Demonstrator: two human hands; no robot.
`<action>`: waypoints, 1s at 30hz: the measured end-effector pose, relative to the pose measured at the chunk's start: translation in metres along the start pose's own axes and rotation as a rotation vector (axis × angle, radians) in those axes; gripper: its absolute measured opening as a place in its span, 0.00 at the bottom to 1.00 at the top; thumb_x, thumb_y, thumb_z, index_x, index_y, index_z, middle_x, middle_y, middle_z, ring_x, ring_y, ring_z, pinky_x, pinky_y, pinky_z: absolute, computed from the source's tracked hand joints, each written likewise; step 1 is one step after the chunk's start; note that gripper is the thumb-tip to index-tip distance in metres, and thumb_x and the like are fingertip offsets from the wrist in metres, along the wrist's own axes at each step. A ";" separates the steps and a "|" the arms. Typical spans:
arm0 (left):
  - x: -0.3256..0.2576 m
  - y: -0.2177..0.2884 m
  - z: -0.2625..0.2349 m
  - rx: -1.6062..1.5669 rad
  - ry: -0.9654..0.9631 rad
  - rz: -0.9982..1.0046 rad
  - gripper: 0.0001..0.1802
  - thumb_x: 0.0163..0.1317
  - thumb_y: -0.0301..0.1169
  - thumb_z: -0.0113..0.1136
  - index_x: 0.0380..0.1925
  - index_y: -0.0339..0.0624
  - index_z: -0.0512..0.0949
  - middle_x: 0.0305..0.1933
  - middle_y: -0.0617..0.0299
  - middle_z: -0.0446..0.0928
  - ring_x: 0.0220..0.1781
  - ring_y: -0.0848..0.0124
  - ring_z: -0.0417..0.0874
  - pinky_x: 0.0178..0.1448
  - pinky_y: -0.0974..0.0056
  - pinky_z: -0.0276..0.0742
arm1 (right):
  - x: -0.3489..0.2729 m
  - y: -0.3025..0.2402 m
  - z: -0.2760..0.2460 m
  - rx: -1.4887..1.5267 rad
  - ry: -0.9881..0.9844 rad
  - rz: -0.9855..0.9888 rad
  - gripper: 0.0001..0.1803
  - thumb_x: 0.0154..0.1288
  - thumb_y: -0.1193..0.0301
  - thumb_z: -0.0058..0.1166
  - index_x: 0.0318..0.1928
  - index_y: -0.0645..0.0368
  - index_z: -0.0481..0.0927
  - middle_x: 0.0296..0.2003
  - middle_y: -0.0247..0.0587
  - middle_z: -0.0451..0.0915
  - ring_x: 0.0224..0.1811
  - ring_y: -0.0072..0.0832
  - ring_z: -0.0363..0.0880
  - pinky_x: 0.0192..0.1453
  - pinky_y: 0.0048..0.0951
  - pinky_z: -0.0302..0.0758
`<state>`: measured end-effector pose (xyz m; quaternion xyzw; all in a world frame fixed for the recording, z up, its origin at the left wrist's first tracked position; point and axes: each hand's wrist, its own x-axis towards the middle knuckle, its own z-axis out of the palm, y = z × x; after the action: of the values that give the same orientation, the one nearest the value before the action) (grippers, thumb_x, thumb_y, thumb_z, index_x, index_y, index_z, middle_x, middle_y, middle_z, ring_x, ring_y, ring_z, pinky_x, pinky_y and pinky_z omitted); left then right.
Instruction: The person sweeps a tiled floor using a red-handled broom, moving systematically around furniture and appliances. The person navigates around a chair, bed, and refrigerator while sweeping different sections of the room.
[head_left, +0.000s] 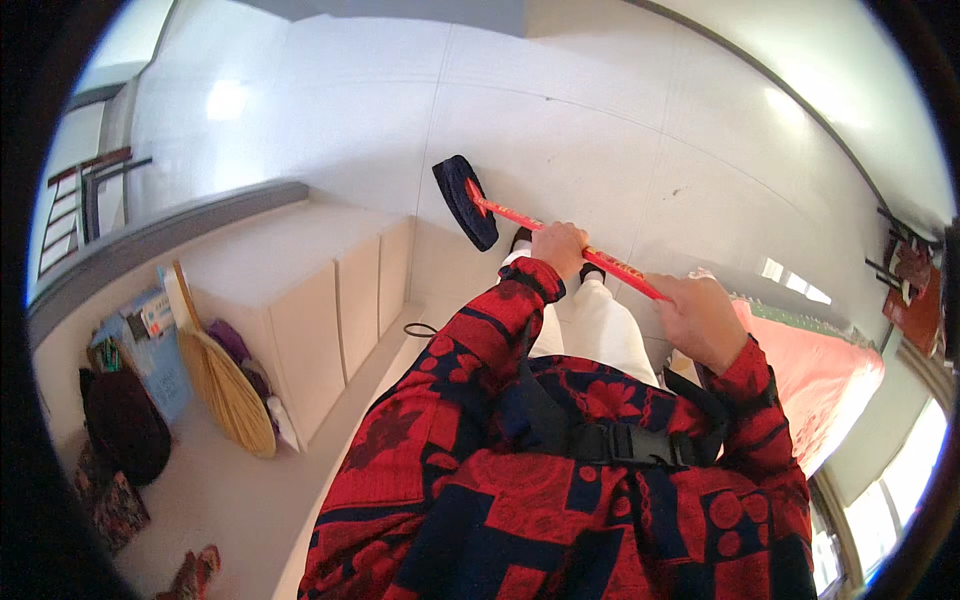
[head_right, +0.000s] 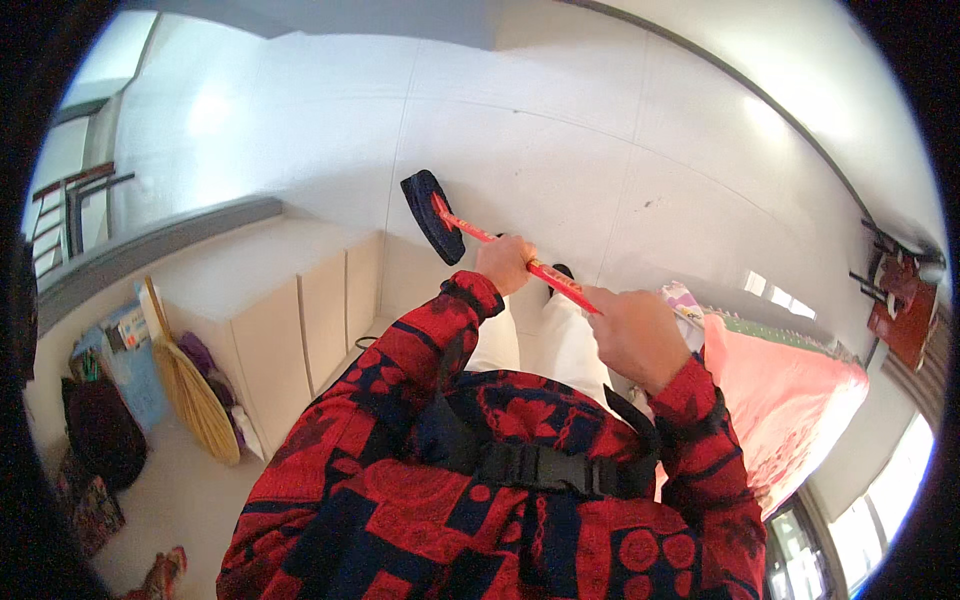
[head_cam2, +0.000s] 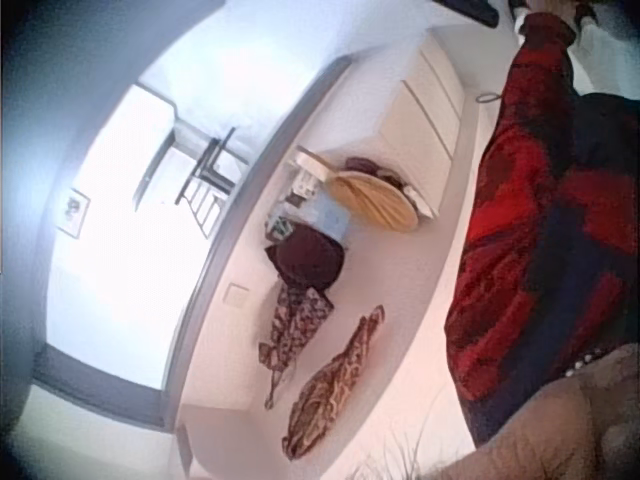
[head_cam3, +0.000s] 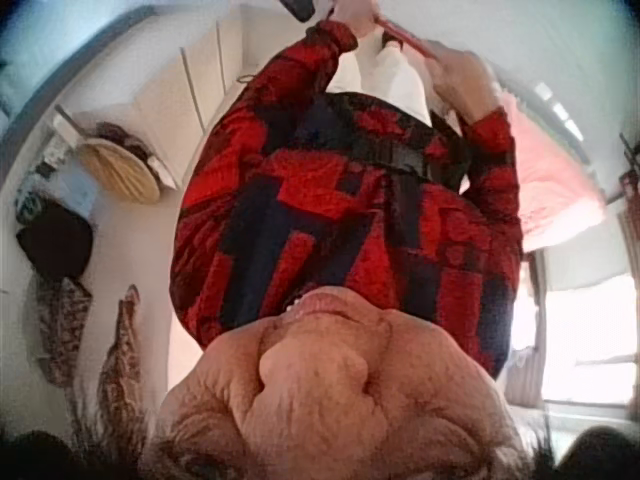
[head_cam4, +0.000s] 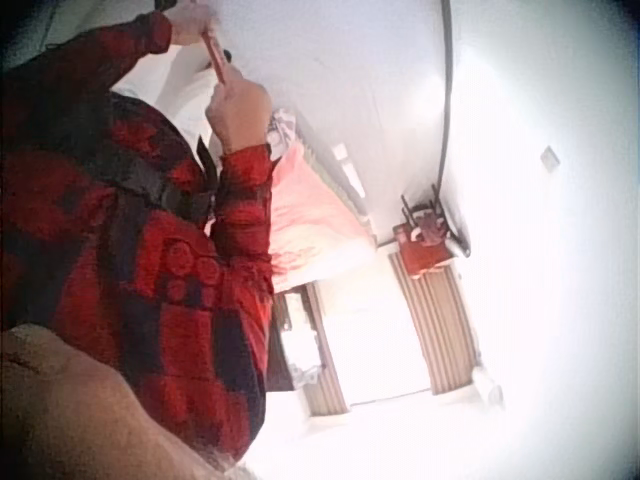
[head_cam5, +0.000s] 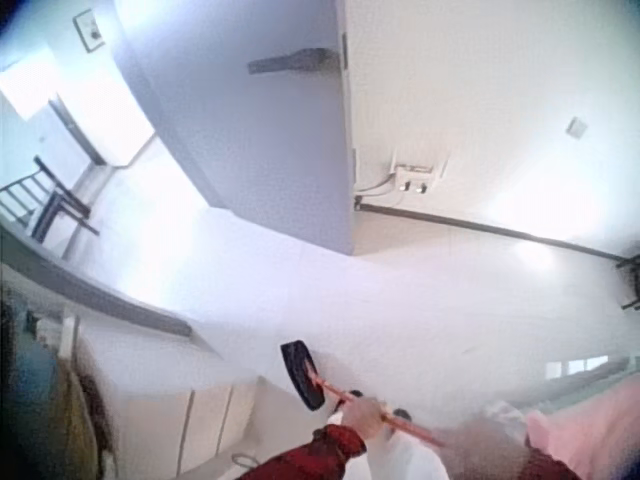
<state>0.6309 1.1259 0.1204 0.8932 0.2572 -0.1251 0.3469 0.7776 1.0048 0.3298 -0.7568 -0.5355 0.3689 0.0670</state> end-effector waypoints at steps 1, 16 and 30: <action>0.002 0.008 -0.007 -0.011 0.010 0.043 0.05 0.50 0.33 0.60 0.22 0.46 0.82 0.27 0.53 0.80 0.35 0.52 0.83 0.36 0.49 0.77 | -0.009 0.001 -0.008 0.058 -0.008 0.046 0.15 0.60 0.69 0.47 0.47 0.54 0.79 0.23 0.55 0.77 0.27 0.53 0.77 0.32 0.50 0.72; 0.041 0.125 0.015 0.326 -0.349 0.766 0.07 0.52 0.36 0.60 0.22 0.47 0.80 0.29 0.60 0.78 0.38 0.58 0.79 0.40 0.50 0.69 | -0.182 0.041 0.023 0.459 0.206 0.364 0.27 0.59 0.71 0.53 0.59 0.58 0.62 0.36 0.59 0.76 0.38 0.60 0.75 0.38 0.51 0.72; 0.121 0.268 0.096 0.429 -0.284 1.302 0.04 0.48 0.31 0.59 0.17 0.49 0.78 0.25 0.62 0.74 0.36 0.63 0.75 0.48 0.52 0.65 | -0.230 0.084 0.096 1.651 0.688 0.816 0.33 0.59 0.78 0.55 0.67 0.60 0.65 0.30 0.30 0.75 0.32 0.15 0.73 0.36 0.21 0.73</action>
<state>0.8742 0.9374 0.1502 0.8894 -0.4085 -0.0551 0.1977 0.7453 0.7433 0.3312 -0.6654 0.2417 0.3815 0.5944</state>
